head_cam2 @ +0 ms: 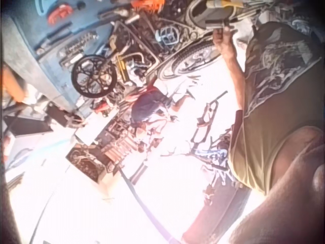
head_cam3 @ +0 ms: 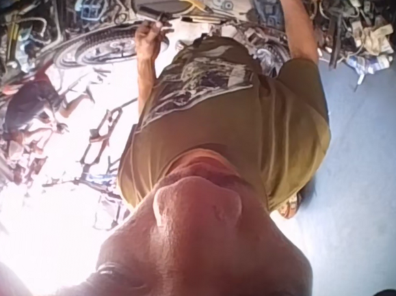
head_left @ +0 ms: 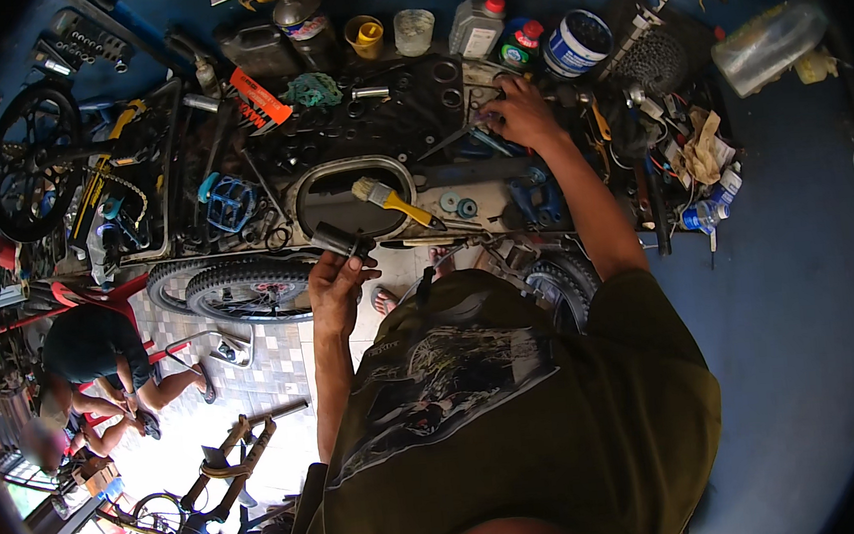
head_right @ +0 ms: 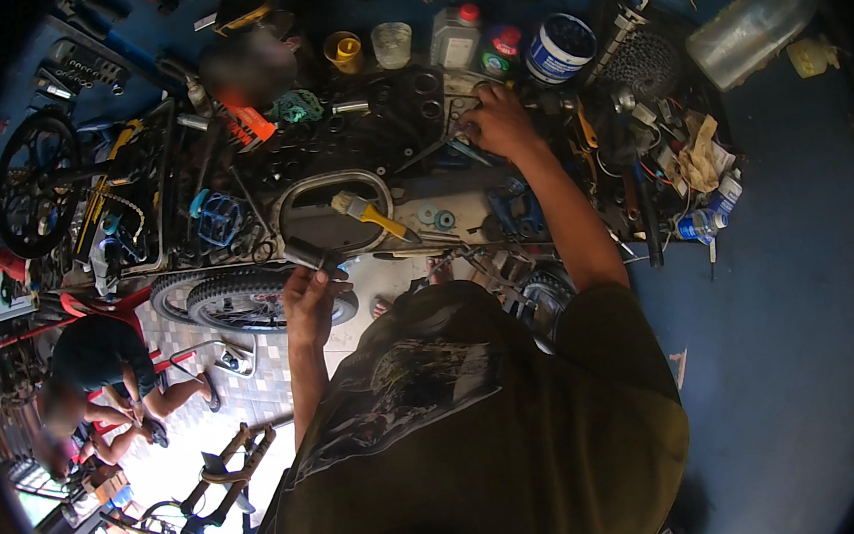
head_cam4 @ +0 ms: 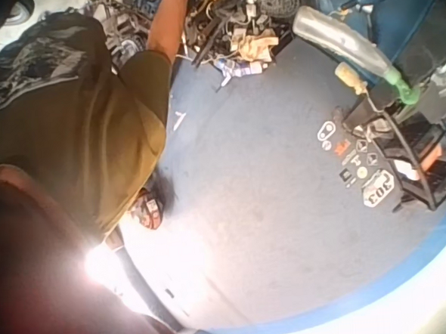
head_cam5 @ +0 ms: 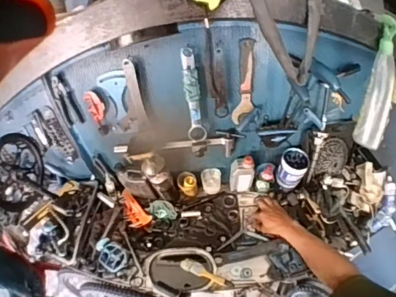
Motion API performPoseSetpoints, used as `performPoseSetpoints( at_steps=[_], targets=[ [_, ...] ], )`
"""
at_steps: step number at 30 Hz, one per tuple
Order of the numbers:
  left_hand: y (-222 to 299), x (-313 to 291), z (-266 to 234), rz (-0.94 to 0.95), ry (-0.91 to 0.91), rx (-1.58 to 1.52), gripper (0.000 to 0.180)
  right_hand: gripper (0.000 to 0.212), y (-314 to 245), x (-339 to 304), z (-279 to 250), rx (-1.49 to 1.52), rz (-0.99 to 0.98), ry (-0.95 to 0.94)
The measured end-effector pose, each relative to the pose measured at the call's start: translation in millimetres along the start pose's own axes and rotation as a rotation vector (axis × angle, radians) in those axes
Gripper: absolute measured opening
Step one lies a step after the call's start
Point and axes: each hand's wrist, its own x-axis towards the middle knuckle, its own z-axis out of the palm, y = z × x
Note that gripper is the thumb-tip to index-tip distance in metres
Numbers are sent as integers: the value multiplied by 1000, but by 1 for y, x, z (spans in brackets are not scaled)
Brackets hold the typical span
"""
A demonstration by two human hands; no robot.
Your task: The person assembles a bicycle by inserting a headset cup into the frame and tightening a bolt with a torque wrench.
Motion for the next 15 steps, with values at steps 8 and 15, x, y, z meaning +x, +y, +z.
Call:
performPoseSetpoints(
  at_steps=[8, 15],
  targets=[
    [1, -4, -2, 26, 42, -3, 31, 30, -71, 0, -31, 421, 11, 163],
    [-3, -3, 0, 18, 58, 65, 38, 28, -159, -16, -45, 622, -100, -17]
  ],
)
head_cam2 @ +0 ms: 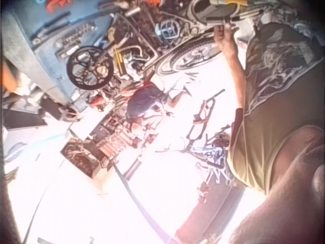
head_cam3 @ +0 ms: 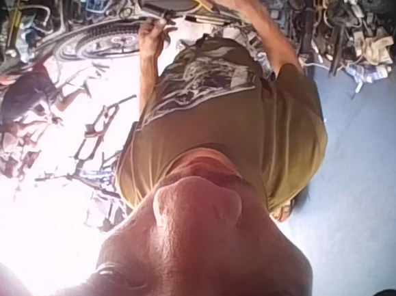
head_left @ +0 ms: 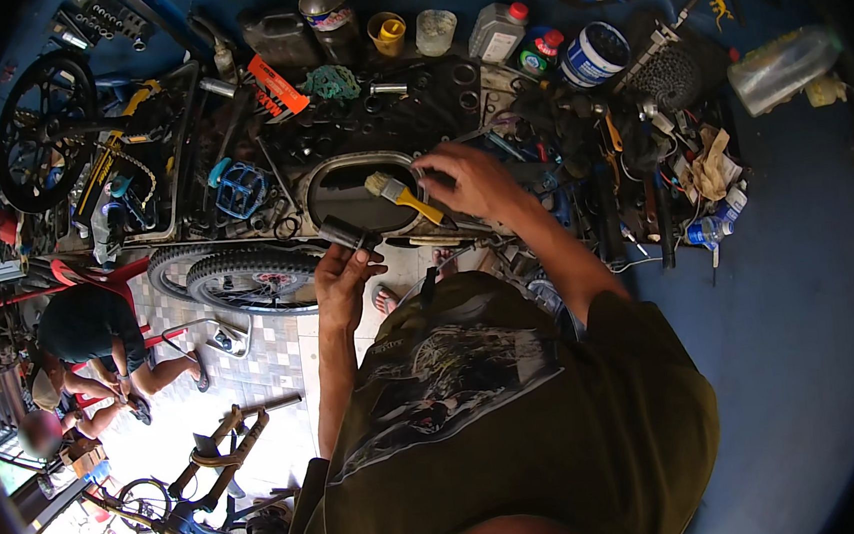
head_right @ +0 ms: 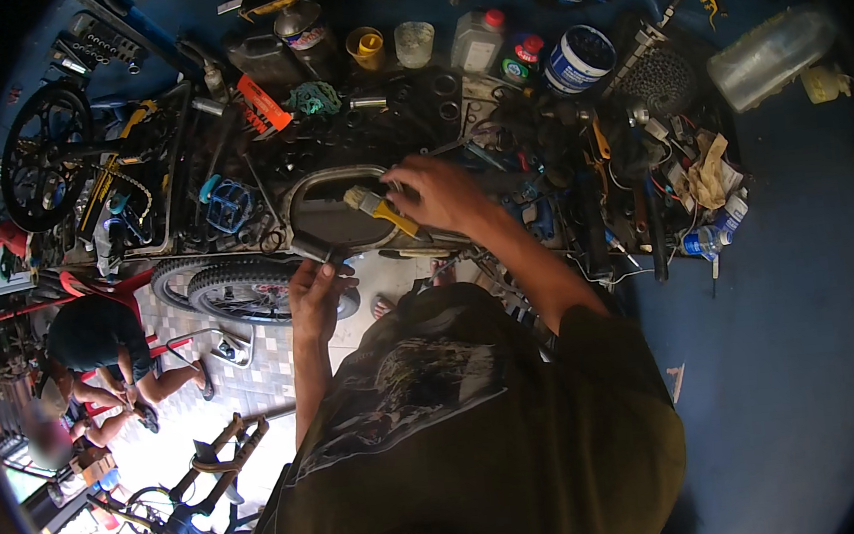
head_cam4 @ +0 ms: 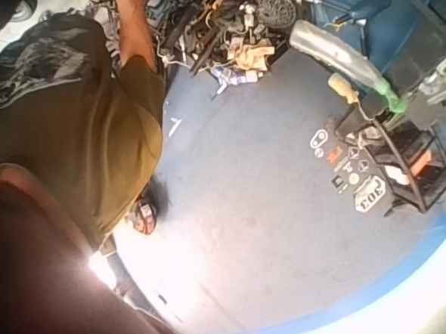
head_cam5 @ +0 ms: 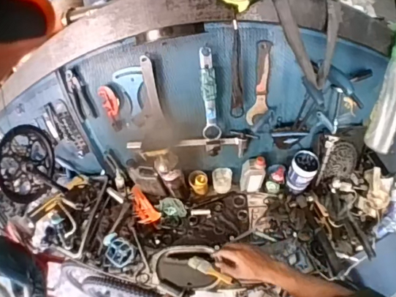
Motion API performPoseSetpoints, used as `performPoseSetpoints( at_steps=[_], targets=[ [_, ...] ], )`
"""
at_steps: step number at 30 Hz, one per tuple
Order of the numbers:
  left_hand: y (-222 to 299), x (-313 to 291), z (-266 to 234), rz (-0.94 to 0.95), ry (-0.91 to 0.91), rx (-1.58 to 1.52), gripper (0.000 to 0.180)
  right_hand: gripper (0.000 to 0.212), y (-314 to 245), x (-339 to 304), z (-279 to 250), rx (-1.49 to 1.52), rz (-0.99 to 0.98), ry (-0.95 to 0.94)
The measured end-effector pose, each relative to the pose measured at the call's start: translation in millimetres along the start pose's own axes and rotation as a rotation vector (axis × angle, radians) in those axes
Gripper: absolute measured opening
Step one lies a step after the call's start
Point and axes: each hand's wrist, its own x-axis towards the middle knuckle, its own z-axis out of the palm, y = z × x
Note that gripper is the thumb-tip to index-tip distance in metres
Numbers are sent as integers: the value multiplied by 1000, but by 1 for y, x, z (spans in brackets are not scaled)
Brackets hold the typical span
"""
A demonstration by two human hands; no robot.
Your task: The person assembles a bicycle by inserting a headset cup into the frame and tightening a bolt with a torque wrench.
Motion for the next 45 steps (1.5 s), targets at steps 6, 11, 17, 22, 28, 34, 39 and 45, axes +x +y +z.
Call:
performPoseSetpoints(
  at_steps=[6, 11, 17, 22, 28, 34, 39, 45],
  targets=[
    [3, -5, -3, -5, 27, 6, 39, 21, 33, 19, -5, -119, 72, 115],
    [1, -15, -14, 4, 32, -57, 32, 20, 67, 31, -5, -191, 232, 99],
    [1, -19, -12, 15, 45, -64, 34, 27, 141, 59, -4, -330, 386, 184],
    [3, -20, -12, 32, 52, -60, 34, 36, 145, 79, -1, -412, 501, 11],
    [3, -21, -11, 21, 53, -55, 35, 45, 150, 86, -3, -429, 543, -58],
    [4, -21, -9, 33, 59, -51, 35, 53, 160, 87, -4, -437, 553, -119],
    [5, -20, -8, 35, 74, -29, 35, 47, 163, 83, -5, -392, 517, -75],
    [4, -20, -8, 26, 81, -27, 37, 36, 153, 86, -6, -427, 424, -86]
  ],
)
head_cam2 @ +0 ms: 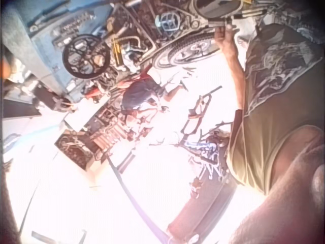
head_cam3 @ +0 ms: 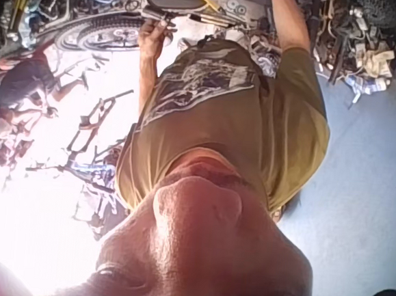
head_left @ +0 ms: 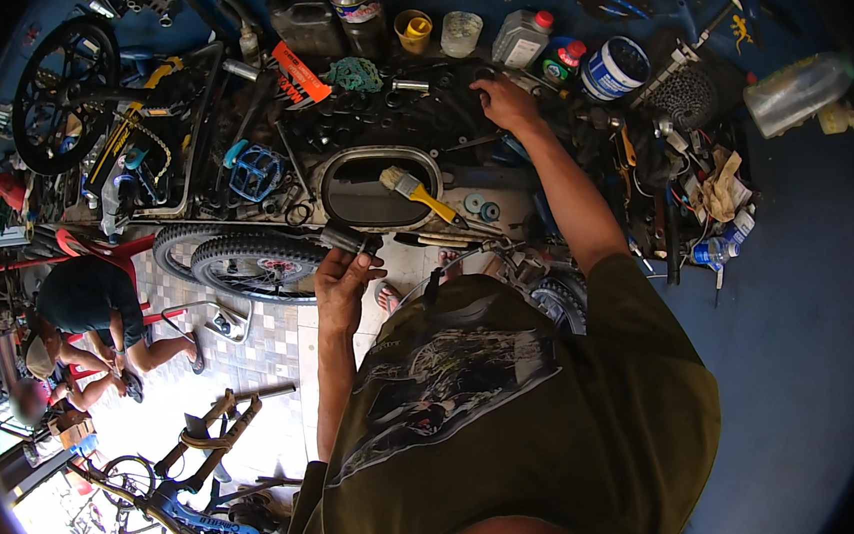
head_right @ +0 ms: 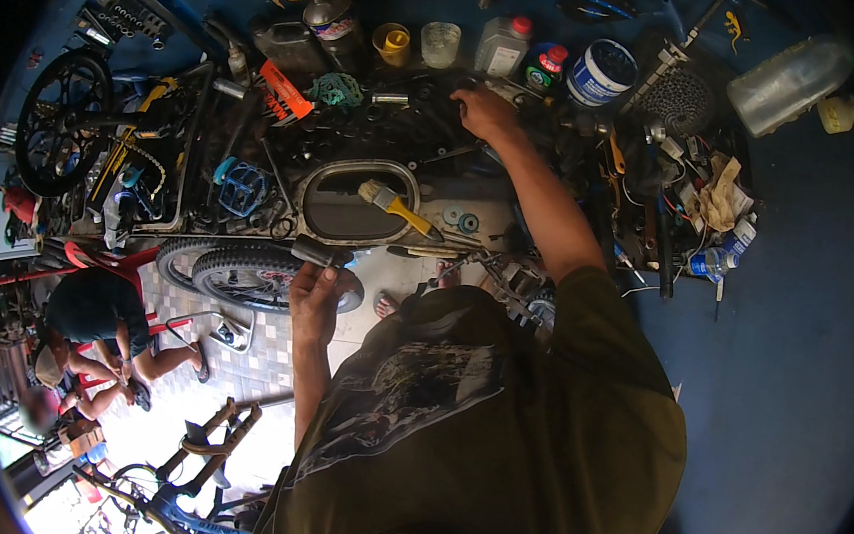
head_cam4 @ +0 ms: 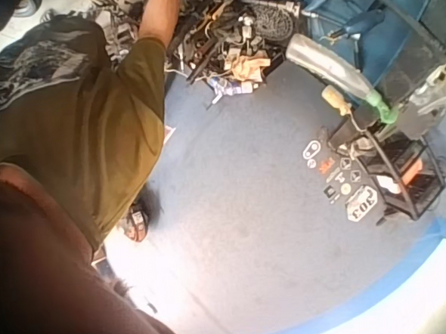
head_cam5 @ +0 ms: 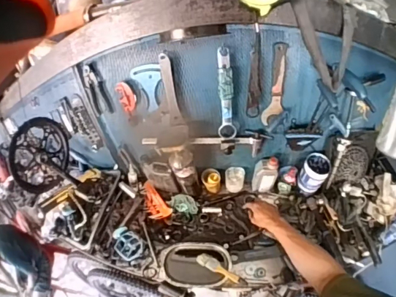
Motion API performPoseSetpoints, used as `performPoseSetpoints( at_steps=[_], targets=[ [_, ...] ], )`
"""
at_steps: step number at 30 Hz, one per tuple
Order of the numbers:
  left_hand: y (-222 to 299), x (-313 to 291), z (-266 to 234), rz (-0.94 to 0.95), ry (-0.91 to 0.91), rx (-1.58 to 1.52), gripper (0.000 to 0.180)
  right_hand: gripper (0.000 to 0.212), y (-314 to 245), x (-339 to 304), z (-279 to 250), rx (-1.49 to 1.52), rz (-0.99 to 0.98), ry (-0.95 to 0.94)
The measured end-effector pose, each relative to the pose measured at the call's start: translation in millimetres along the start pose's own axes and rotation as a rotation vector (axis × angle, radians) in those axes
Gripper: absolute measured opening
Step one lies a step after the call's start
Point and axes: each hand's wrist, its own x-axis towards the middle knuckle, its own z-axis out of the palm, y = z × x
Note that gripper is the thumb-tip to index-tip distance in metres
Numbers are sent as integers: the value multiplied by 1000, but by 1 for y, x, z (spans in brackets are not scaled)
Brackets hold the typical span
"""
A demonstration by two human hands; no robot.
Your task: The person assembles a bicycle by inserting a headset cup into the frame and tightening a bolt with a torque wrench.
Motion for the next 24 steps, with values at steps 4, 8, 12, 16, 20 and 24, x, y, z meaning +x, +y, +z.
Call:
performPoseSetpoints(
  at_steps=[4, 8, 12, 16, 20, 24],
  targets=[
    [0, -2, 0, -2, 1, -5, 38, 34, 0, 3, 4, -65, 2, 10],
    [-1, -4, -2, 4, -4, -21, 38, 38, 8, 7, 7, -69, -19, 15],
    [1, -8, -1, 5, 26, -24, 37, 43, 2, 6, 2, -75, 15, -29],
    [0, -8, -4, 7, 20, -35, 36, 44, -7, 3, -5, -74, 47, -50],
    [-2, -6, -5, 2, 7, -36, 35, 44, -7, 1, -7, -81, 30, -27],
    [-3, -5, -3, -2, 14, -23, 37, 43, 0, -2, -5, -75, 8, -10]
  ],
)
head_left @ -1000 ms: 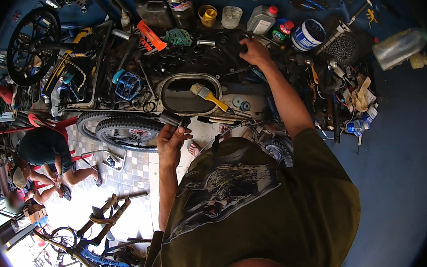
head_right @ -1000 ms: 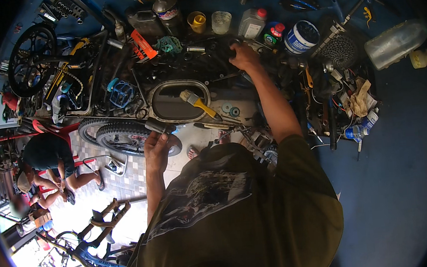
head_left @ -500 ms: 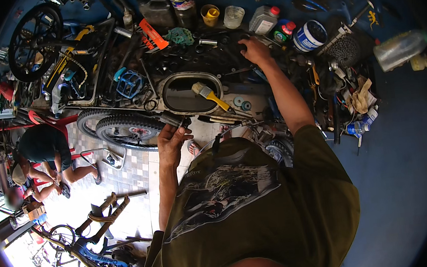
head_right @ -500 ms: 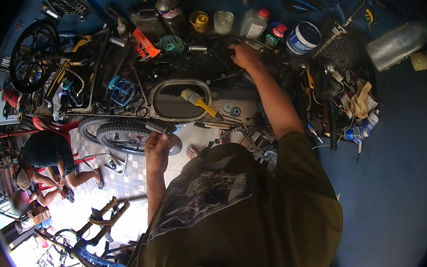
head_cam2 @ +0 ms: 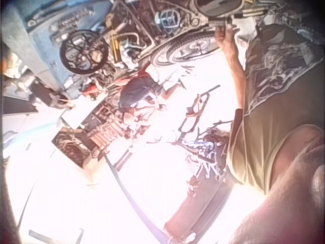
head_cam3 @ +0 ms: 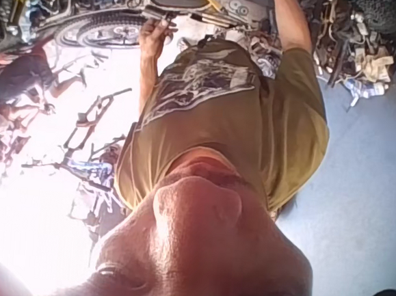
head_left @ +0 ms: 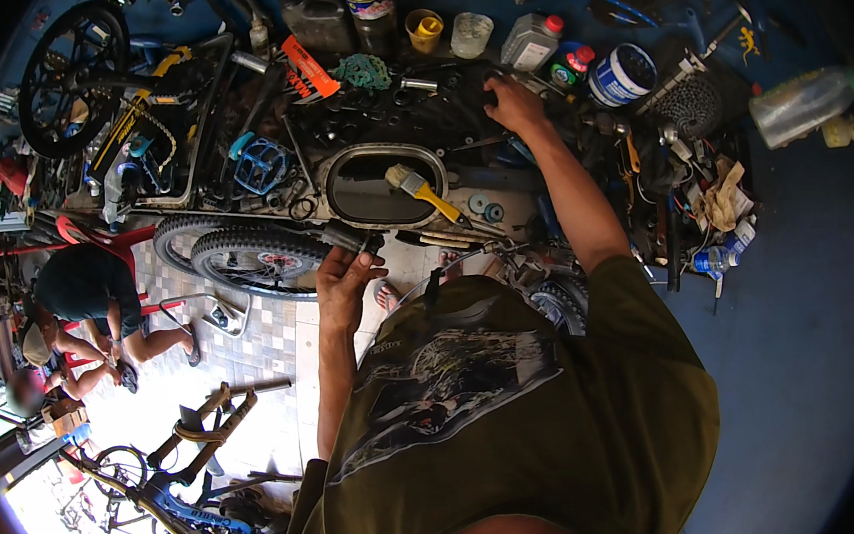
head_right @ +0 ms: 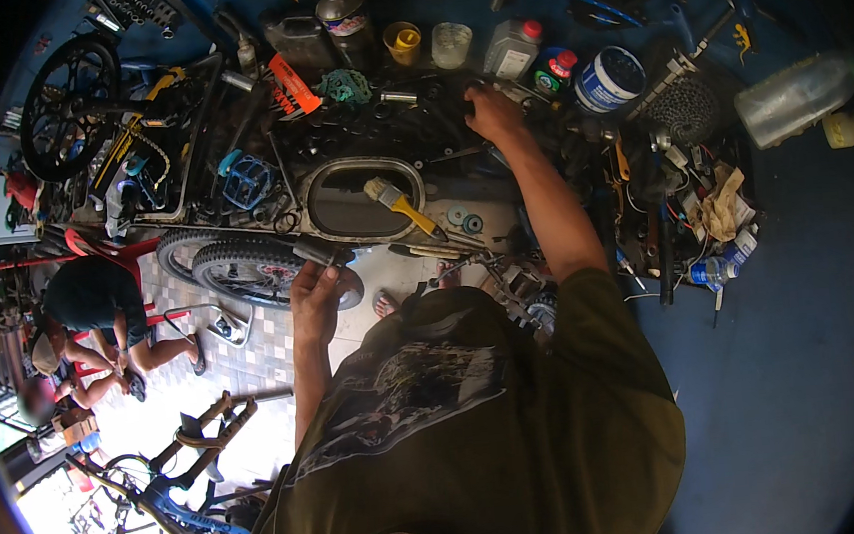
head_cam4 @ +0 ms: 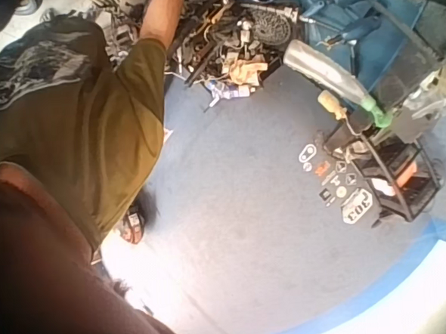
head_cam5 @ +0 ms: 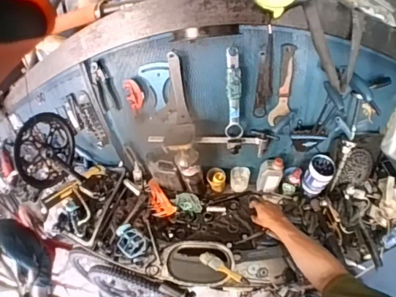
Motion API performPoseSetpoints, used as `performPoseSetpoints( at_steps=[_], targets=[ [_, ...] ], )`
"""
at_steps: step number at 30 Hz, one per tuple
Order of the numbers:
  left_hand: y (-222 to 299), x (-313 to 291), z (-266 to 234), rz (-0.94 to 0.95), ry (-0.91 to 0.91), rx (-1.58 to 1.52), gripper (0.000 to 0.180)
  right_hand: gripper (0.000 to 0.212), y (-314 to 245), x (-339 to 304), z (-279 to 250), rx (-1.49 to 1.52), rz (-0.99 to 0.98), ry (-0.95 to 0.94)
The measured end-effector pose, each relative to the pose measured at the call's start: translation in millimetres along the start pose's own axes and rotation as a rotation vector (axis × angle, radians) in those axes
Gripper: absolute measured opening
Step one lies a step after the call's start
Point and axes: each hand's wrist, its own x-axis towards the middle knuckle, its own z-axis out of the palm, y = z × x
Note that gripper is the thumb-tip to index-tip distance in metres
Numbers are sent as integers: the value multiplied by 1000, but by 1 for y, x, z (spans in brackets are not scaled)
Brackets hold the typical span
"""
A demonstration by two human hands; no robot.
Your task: The person assembles a bicycle by inserting a headset cup into the frame and tightening a bolt with a torque wrench.
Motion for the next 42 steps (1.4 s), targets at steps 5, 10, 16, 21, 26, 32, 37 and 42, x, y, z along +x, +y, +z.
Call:
performPoseSetpoints(
  at_steps=[5, 10, 16, 21, 26, 32, 37, 42],
  targets=[
    [1, 1, 1, 2, 5, 13, 38, 43, -3, -4, 2, 15, -14, 55],
    [1, 1, 1, 6, 8, 5, 36, 41, -2, -3, 13, 90, -29, 136],
    [-2, 4, 3, -6, -5, 1, 35, 40, 25, 6, 31, 589, -248, 361],
    [3, 0, -4, -18, 16, 30, 37, 36, -24, -17, -5, 1498, -161, 56],
    [4, 4, 2, -31, -13, 53, 42, 40, -43, -50, -36, 2312, -551, -426],
    [5, 6, 9, -20, -21, 48, 45, 46, -62, -61, -51, 2301, -785, -565],
    [4, 4, 8, -18, -25, 41, 44, 46, -68, -63, -61, 2238, -871, -601],
    [5, 1, 7, -3, 13, 59, 48, 48, -67, -60, -65, 2219, -773, -557]
  ],
)
